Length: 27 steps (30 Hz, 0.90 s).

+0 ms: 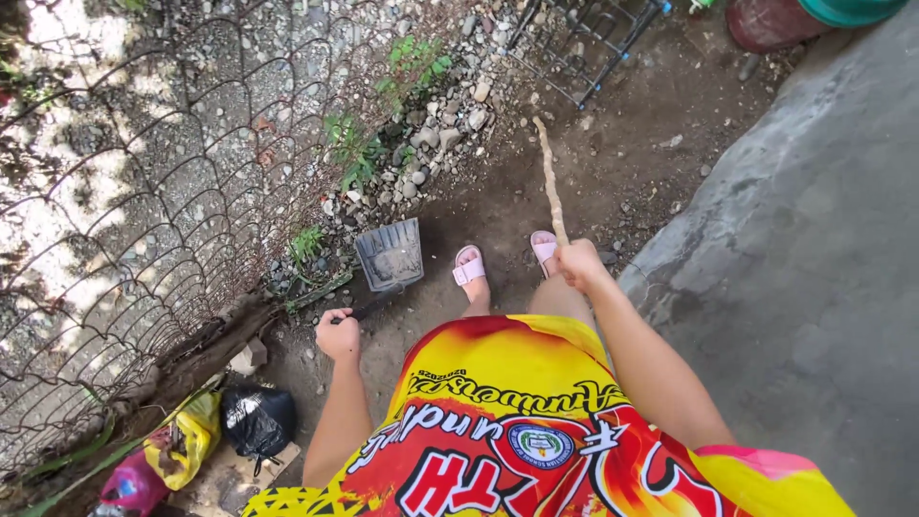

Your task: Sweeping dirt and small stones into a dustpan using a stick in an outdoor area.

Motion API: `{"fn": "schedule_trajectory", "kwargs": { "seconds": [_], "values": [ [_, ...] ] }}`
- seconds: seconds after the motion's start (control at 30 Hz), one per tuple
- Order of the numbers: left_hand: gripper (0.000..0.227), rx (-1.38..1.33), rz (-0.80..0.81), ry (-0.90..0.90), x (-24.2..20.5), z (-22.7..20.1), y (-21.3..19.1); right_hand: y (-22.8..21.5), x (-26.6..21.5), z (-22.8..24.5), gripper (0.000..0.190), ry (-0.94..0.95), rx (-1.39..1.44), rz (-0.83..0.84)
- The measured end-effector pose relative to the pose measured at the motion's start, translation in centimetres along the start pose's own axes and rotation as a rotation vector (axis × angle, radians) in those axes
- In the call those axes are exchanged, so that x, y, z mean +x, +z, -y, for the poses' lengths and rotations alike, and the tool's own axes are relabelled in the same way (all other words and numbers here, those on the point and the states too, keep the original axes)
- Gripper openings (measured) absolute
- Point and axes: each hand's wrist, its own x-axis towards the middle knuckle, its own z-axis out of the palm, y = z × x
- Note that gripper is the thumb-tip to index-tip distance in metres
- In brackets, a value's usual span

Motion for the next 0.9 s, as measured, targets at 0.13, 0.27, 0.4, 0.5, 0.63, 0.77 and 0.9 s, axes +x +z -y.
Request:
{"fn": "schedule_trajectory", "kwargs": {
  "seconds": [0.13,0.27,0.4,0.5,0.63,0.77,0.9],
  "values": [
    [0.018,0.01,0.026,-0.015,-0.1,-1.1,0.0,1.9,0.0,0.7,0.017,0.004,0.001,0.039],
    [0.017,-0.02,0.05,-0.014,-0.3,-0.5,-0.1,3.9,-3.1,2.0,0.011,-0.044,-0.033,0.092],
    [0.017,0.036,0.063,-0.004,-0.6,-0.7,-0.2,3.1,-0.3,-0.2,0.009,0.008,0.073,0.153],
    [0.017,0.028,0.06,-0.019,-0.4,-0.2,0.2,3.3,-1.7,0.4,0.012,0.0,0.093,0.175],
    [0.016,0.07,0.042,0.021,-0.6,-0.7,-0.4,2.6,-5.2,1.8,0.016,-0.043,0.038,0.192],
    [0.016,0.077,0.096,0.002,-0.2,-0.8,0.0,-0.2,-3.8,0.1,0.01,0.012,-0.003,0.185],
    [0.017,0.091,0.099,-0.006,0.1,-1.6,-0.2,-1.1,-4.1,-1.7,0.011,-0.009,0.082,0.235]
  ]
}}
